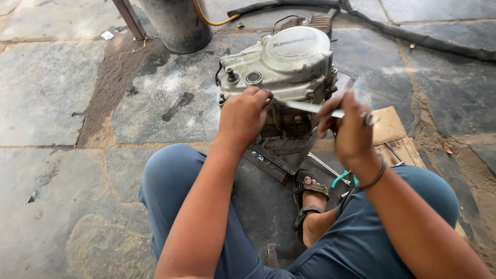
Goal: The recorder is using a wrench to tighten or loosen bolts on a motorcycle engine casing while seated on the floor.
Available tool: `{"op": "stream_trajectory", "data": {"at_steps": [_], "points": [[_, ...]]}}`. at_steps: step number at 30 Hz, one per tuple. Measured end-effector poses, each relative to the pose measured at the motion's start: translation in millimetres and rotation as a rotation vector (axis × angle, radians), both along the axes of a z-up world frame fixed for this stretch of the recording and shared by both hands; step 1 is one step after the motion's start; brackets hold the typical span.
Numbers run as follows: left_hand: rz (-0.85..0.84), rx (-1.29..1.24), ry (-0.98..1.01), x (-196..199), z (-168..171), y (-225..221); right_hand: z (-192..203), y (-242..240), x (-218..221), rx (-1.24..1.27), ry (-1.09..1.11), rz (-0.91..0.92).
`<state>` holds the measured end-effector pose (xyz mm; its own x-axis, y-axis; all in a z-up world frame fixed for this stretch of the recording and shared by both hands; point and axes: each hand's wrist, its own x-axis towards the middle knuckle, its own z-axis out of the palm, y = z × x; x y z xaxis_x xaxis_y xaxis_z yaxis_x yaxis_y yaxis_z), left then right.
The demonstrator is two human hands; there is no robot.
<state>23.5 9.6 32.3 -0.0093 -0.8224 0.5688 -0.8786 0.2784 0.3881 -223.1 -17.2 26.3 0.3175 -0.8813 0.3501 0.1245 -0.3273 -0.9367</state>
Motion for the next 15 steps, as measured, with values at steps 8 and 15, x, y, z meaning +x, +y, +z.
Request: {"op": "stream_trajectory", "data": {"at_steps": [8,15], "points": [[-0.011,0.062,-0.064,-7,-14,-10,-5,-65,-8,0.494,-0.256,-0.158],[-0.025,0.047,0.002,-10,-13,-11,0,-74,-15,0.674,-0.222,-0.185]]}}
